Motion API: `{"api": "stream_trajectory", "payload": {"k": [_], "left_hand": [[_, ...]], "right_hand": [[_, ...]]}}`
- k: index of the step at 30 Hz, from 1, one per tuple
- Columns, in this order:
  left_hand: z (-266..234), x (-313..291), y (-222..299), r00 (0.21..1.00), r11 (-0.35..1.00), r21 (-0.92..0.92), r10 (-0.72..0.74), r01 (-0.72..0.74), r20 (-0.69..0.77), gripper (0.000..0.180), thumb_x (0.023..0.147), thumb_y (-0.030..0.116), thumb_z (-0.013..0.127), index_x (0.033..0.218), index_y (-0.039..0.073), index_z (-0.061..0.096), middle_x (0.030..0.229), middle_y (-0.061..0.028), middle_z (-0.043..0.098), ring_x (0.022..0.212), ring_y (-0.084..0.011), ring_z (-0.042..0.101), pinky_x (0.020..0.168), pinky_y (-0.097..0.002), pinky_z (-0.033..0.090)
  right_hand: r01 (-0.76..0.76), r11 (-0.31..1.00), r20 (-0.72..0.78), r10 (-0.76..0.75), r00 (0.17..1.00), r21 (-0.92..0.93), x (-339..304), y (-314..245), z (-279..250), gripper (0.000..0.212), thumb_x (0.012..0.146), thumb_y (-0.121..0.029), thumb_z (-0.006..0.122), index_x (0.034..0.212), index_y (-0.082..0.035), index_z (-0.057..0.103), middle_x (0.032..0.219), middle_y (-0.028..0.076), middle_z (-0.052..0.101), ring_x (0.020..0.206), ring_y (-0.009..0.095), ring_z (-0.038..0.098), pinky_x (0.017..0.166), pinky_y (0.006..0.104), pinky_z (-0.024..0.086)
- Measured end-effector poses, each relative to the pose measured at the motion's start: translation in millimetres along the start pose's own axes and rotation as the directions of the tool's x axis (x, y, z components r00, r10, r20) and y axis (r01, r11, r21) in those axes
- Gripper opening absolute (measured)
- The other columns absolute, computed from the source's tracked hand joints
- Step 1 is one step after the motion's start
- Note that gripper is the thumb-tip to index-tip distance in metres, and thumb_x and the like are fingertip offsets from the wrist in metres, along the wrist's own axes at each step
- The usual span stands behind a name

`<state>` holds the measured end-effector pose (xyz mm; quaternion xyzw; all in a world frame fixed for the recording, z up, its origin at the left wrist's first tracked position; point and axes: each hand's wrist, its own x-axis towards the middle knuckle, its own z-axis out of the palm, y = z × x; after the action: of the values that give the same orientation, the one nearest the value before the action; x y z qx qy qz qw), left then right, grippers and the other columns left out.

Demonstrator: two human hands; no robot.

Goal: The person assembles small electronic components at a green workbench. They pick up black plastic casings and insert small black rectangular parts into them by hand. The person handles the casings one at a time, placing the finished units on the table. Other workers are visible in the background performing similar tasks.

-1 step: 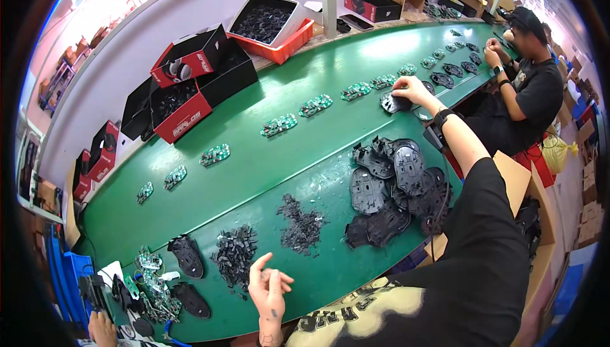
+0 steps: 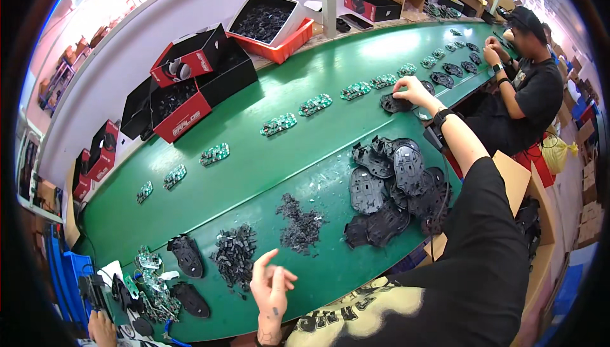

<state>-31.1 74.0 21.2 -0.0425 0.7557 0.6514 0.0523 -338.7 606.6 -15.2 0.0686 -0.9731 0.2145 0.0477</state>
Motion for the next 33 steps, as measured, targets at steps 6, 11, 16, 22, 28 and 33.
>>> {"api": "stream_trajectory", "payload": {"k": [6,11,16,22,28,33], "left_hand": [[53,74,55,0.767,0.823,0.289,0.247,-0.488,0.593,0.028,0.091,0.014,0.054,0.116,0.002,0.056,0.076,-0.0091,0.062,0.065,-0.0188,0.059,0.061,-0.0304,0.048],[129,140,36,0.743,0.597,0.446,0.477,-0.666,0.470,0.033,0.091,0.032,0.056,0.104,0.002,0.058,0.084,-0.0135,0.062,0.081,-0.0314,0.061,0.075,-0.0415,0.048],[181,201,26,0.940,0.682,0.657,0.148,-0.322,0.308,0.061,0.078,0.058,0.061,0.098,0.001,0.063,0.095,-0.0178,0.066,0.093,-0.0339,0.064,0.080,-0.0431,0.049],[191,196,29,0.938,0.767,0.546,0.226,-0.338,0.263,0.045,0.074,0.040,0.066,0.095,0.000,0.059,0.083,-0.0194,0.066,0.083,-0.0366,0.066,0.075,-0.0440,0.052],[157,176,58,0.899,0.834,0.346,0.433,-0.429,0.072,0.035,0.075,0.025,0.063,0.102,0.007,0.052,0.080,-0.0190,0.066,0.079,-0.0391,0.065,0.072,-0.0475,0.050],[75,165,56,0.858,0.811,-0.287,0.455,-0.509,-0.237,0.025,0.076,0.011,0.070,0.096,-0.002,0.062,0.084,-0.0048,0.064,0.074,-0.0122,0.058,0.067,-0.0276,0.049]], "right_hand": [[0.163,0.985,-0.134,-0.169,0.976,-0.052,-7,30,-17,0.021,0.072,-0.022,0.074,0.083,-0.003,0.073,0.081,0.014,0.068,0.078,0.027,0.064,0.076,0.0356,0.049],[0.012,0.945,-0.193,0.054,0.980,0.327,-10,-74,-65,0.027,0.086,-0.021,0.067,0.096,0.003,0.071,0.092,0.005,0.071,0.085,0.010,0.061,0.080,0.0249,0.047],[0.284,0.912,-0.123,-0.259,0.958,0.295,-95,-212,-111,0.015,0.087,-0.010,0.063,0.090,0.003,0.069,0.094,0.009,0.068,0.089,0.016,0.062,0.081,0.0280,0.047],[0.332,0.926,-0.215,-0.292,0.932,0.179,-191,-283,-114,0.008,0.080,-0.001,0.066,0.087,0.004,0.067,0.090,0.011,0.066,0.089,0.021,0.063,0.081,0.0307,0.047],[0.246,0.852,-0.360,-0.074,0.930,0.462,-211,-294,-84,0.010,0.086,0.000,0.061,0.090,0.006,0.068,0.089,0.010,0.066,0.080,0.013,0.062,0.072,0.0238,0.048],[0.129,0.901,-0.104,-0.094,0.990,0.414,-197,-334,-6,0.014,0.082,-0.005,0.066,0.093,0.002,0.070,0.080,0.009,0.066,0.070,0.015,0.061,0.063,0.0253,0.046]]}}
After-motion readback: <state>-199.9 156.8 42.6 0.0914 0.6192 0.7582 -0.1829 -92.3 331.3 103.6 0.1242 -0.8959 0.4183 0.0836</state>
